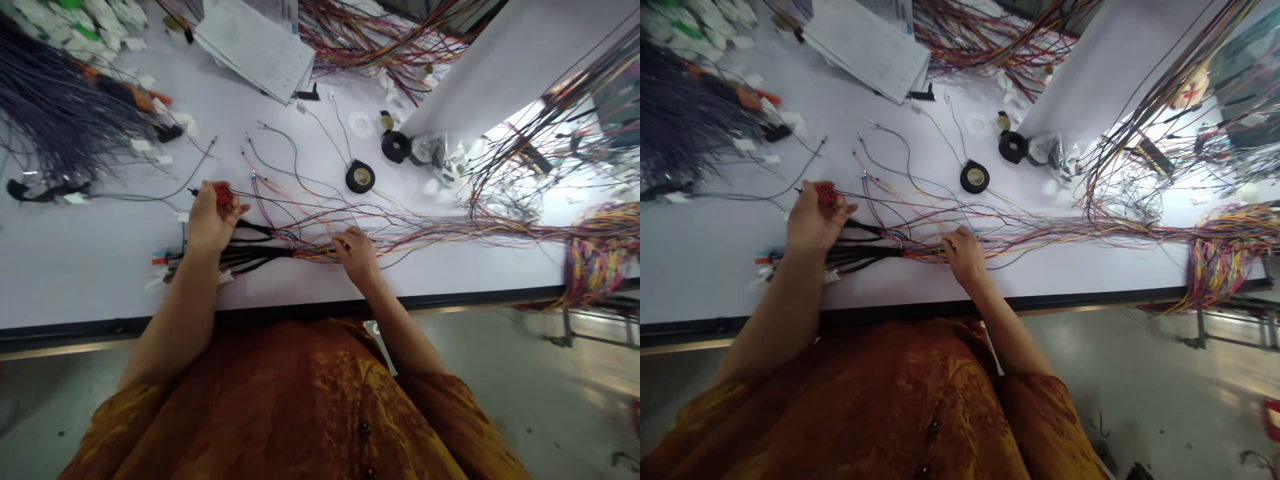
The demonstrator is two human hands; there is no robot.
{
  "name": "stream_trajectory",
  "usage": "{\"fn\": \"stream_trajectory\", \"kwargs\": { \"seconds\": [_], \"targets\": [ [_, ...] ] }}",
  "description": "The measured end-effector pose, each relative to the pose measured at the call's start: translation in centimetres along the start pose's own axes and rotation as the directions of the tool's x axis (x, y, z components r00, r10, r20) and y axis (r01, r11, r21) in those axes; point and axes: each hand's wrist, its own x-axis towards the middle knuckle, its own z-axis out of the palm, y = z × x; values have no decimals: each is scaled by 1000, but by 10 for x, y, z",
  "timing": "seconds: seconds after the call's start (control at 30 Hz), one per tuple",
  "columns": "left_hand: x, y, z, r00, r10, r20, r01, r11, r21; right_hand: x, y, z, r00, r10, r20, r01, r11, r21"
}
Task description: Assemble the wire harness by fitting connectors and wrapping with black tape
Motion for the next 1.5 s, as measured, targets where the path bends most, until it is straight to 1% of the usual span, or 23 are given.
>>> {"fn": "stream_trajectory", "kwargs": {
  "seconds": [0.07, 0.1, 0.17, 0.23, 0.3, 0.37, 0.43, 0.5, 0.53, 0.63, 0.77, 0.87, 0.97, 1.07, 1.17, 1.27, 1.33, 1.37, 1.43, 1.5],
  "targets": [
    [-1, 1, 0, 1000, 3, 27, -3, 1000, -2, 9, -14, -4, 992, 86, 97, -73, 988, -135],
    [-1, 1, 0, 999, 4, 38, -4, 1000, 5, 14, -21, -5, 983, 135, 124, -107, 972, -210],
    [-2, 1, 0, 999, 8, 40, -9, 1000, 19, 23, -34, -3, 967, 221, 125, -169, 929, -329],
    [-2, 2, 0, 999, 16, 35, -17, 1000, 24, 30, -43, 1, 956, 266, 122, -201, 899, -388],
    [-2, 2, 2, 1000, 26, 18, -26, 999, 21, 33, -45, 5, 955, 258, 149, -185, 905, -382],
    [-3, 3, 5, 1000, 27, -7, -27, 999, 22, 31, -39, 7, 966, 203, 158, -146, 938, -313],
    [-4, 3, 7, 999, 26, -25, -25, 999, 23, 28, -29, 5, 983, 159, 94, -134, 965, -227],
    [-6, 4, 9, 999, 29, -25, -29, 999, 15, 25, -18, 2, 987, 158, 16, -152, 972, -180],
    [-6, 4, 9, 999, 36, -26, -36, 999, 7, 24, -14, 0, 987, 162, -1, -160, 971, -175],
    [-5, 3, 7, 999, 47, -22, -48, 999, -8, 23, -9, -4, 988, 149, 39, -138, 968, -208],
    [0, -2, 2, 998, 57, 2, -57, 998, 2, 29, -17, -4, 991, 116, 69, -92, 956, -280],
    [2, -4, 0, 997, 71, 11, -71, 997, 2, 36, -27, -1, 979, 179, 93, -141, 937, -321],
    [1, -3, 1, 998, 69, -6, -69, 998, 1, 44, -35, 3, 959, 251, 134, -184, 906, -382],
    [0, -2, 3, 998, 69, -10, -69, 998, 8, 47, -40, 5, 957, 260, 131, -183, 887, -423],
    [1, -3, 2, 997, 74, 3, -74, 997, 24, 44, -40, 6, 969, 225, 102, -169, 905, -390],
    [2, -4, 0, 996, 87, 19, -87, 996, 30, 40, -38, 8, 992, 101, 80, -67, 934, -351],
    [1, -5, 0, 995, 97, 24, -98, 995, 27, 40, -36, 11, 995, 24, 92, 7, 947, -322],
    [1, -4, 0, 995, 98, 21, -98, 995, 25, 41, -34, 13, 995, 6, 96, 22, 956, -293],
    [0, -3, 2, 996, 86, 5, -87, 996, 21, 43, -29, 13, 997, 2, 76, 11, 985, -173],
    [-2, -1, 4, 997, 74, -16, -74, 997, 15, 45, -18, 8, 999, 24, 38, -26, 999, 39]
  ]
}}
